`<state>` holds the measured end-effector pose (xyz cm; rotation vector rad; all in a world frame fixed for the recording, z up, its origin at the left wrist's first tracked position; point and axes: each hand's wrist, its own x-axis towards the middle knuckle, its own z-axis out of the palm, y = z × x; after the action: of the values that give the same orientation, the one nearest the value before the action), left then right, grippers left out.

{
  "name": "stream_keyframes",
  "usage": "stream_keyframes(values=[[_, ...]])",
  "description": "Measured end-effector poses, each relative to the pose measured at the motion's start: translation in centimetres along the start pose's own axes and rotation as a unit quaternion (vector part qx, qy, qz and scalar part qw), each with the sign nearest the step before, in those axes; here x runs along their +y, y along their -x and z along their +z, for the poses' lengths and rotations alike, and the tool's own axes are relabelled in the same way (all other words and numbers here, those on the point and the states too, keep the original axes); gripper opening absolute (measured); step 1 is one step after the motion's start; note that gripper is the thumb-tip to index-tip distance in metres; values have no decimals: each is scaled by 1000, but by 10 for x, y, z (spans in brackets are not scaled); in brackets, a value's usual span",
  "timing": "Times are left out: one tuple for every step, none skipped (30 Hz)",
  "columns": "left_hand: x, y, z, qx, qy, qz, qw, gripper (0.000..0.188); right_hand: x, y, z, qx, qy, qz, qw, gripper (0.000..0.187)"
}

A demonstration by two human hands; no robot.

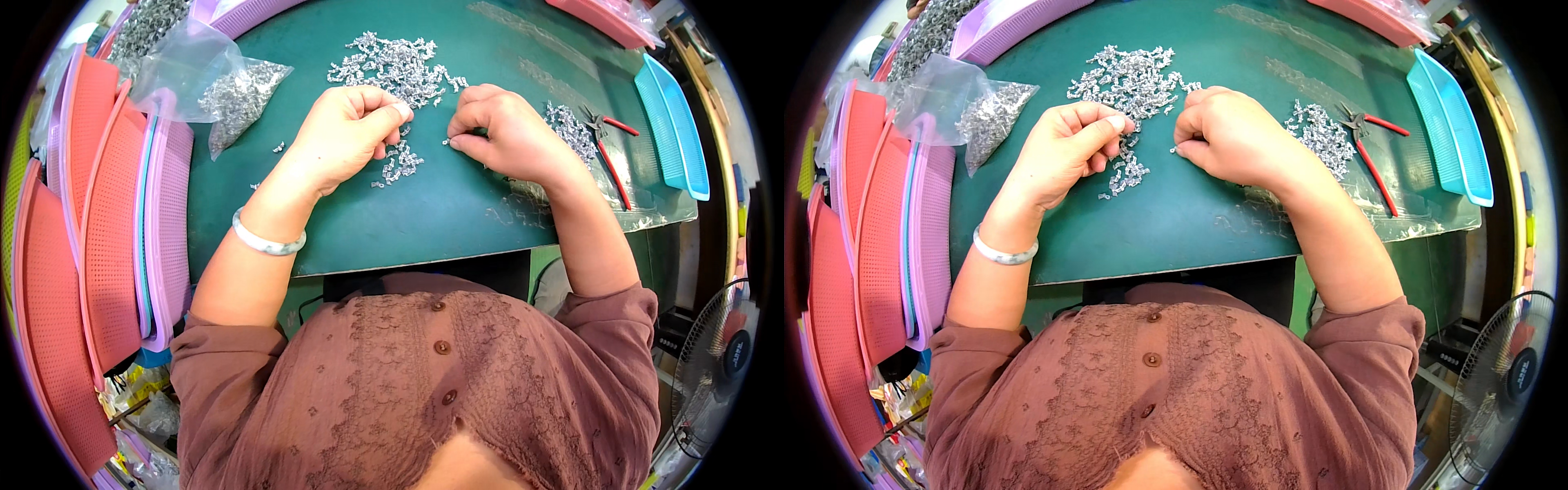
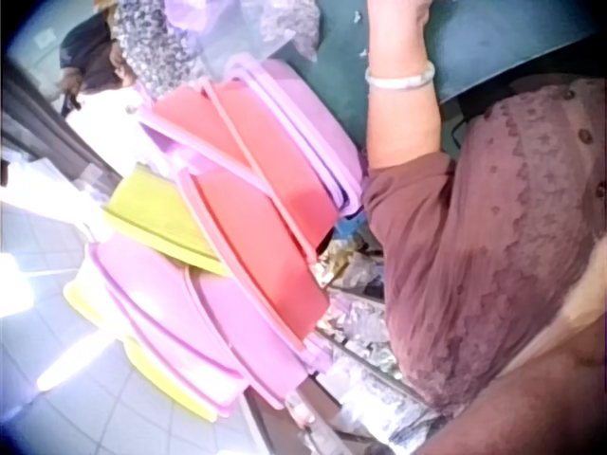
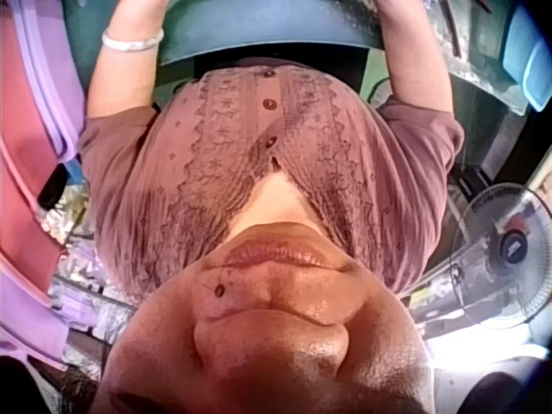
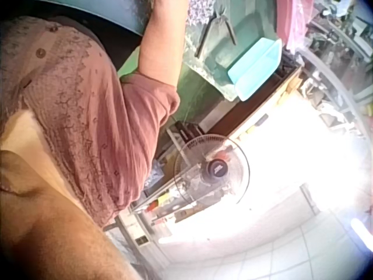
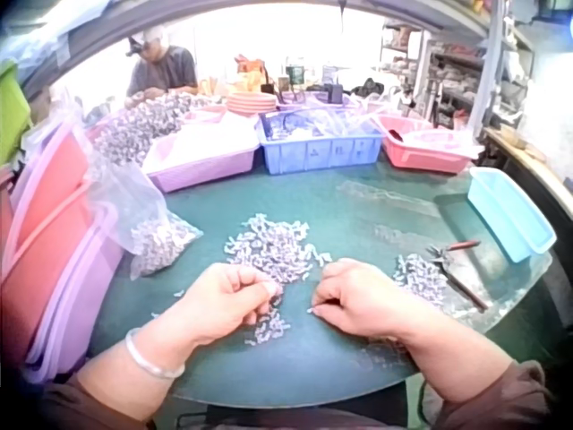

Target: The person sits at a green workbench and repeatedly picks up small silver metal pieces, joining them together by hand. They place the assembled pieces back onto the table among a larger pile of similar components.

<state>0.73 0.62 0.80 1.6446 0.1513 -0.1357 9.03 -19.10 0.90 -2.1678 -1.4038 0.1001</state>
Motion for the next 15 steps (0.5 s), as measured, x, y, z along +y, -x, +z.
stream_keyframes(values=[[0, 0, 0, 0, -2, 3, 1000, 14, 1, 0, 0, 9, -4, -4, 1000, 8], [0, 0, -1, 0, -5, 6, 1000, 14, 4, 1, -1, 17, -8, -7, 1000, 8], [0, 0, -1, -1, -5, 5, 1000, 14, 6, 2, -2, 26, -12, -11, 1000, 8], [0, 0, -2, -1, -5, 4, 1000, 14, 7, 2, -4, 23, -12, -7, 1000, 8], [1, 0, -2, -1, -6, 3, 1000, 14, 8, 3, -6, 20, -11, -2, 1000, 9], [1, 0, -2, -2, 4, -5, 1000, 14, 9, 3, -7, 17, -11, 3, 1000, 9], [2, 0, -3, -4, 14, -13, 1000, 15, 9, 3, -8, 13, -13, 2, 1000, 9], [2, 0, -3, -6, 23, -21, 999, 15, 8, 3, -8, 8, -15, 1, 1000, 9], [2, 0, -3, -9, 31, -24, 999, 15, 8, 3, -8, 4, -18, 0, 1000, 10], [3, 0, -4, -12, 39, -27, 999, 15, 8, 3, -7, 8, -27, -7, 1000, 9], [2, 0, -4, -15, 46, -30, 998, 15, 7, 3, -7, 13, -35, -14, 999, 9], [2, -1, -5, -16, 52, -28, 998, 15, 6, 2, -6, 17, -44, -20, 999, 9], [0, -2, -6, -16, 59, -27, 998, 16, 5, 2, -5, 16, -43, -20, 999, 9], [0, -2, -6, -16, 65, -26, 997, 16, 4, 2, -4, 15, -43, -19, 999, 9], [-1, -3, -7, -17, 67, -24, 997, 16, 2, 2, -3, 14, -42, -19, 999, 9]])
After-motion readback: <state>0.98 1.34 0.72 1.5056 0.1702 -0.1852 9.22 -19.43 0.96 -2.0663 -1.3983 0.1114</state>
